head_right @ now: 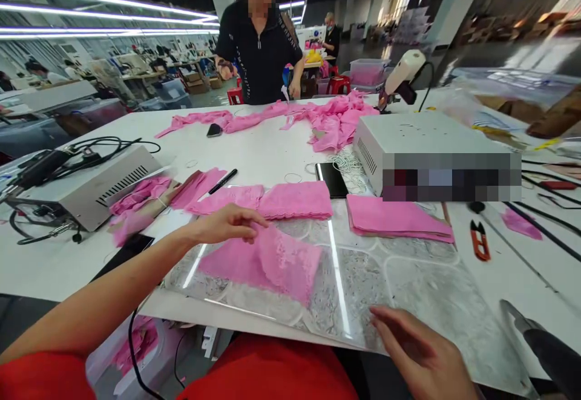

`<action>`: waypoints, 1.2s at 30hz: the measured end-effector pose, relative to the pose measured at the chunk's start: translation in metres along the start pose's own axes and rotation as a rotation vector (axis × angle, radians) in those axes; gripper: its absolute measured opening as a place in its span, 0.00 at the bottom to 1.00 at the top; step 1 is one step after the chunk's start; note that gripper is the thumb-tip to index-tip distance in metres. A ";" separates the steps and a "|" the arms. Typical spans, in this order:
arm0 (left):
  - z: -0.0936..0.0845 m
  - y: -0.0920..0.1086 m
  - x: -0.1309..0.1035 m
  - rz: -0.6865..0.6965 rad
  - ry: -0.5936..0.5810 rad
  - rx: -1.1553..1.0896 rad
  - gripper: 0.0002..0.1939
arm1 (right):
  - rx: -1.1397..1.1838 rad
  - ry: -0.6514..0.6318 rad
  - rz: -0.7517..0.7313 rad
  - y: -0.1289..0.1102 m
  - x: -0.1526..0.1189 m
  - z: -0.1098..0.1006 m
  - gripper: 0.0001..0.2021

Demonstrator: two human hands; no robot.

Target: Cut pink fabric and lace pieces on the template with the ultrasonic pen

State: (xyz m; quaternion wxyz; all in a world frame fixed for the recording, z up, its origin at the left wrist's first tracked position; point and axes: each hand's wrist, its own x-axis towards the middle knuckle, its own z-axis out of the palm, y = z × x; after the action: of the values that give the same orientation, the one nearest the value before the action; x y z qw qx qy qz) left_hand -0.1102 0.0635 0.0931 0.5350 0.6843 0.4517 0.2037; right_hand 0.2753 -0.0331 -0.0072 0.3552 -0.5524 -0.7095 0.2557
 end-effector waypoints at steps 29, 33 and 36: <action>-0.005 -0.078 -0.101 0.063 0.235 0.406 0.05 | -0.195 -0.446 -0.745 -0.083 0.083 0.093 0.08; -0.001 -0.078 -0.108 0.054 0.209 0.462 0.05 | -0.202 -0.419 -0.743 -0.085 0.082 0.089 0.08; 0.000 -0.077 -0.116 0.045 0.194 0.497 0.07 | -0.204 -0.423 -0.739 -0.089 0.080 0.089 0.11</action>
State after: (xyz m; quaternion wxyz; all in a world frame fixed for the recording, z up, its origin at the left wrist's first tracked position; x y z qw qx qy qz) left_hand -0.1994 -0.0319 0.0464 0.3002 0.7816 0.5219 0.1631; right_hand 0.1408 0.0238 0.0224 0.2133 -0.2293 -0.9381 0.1477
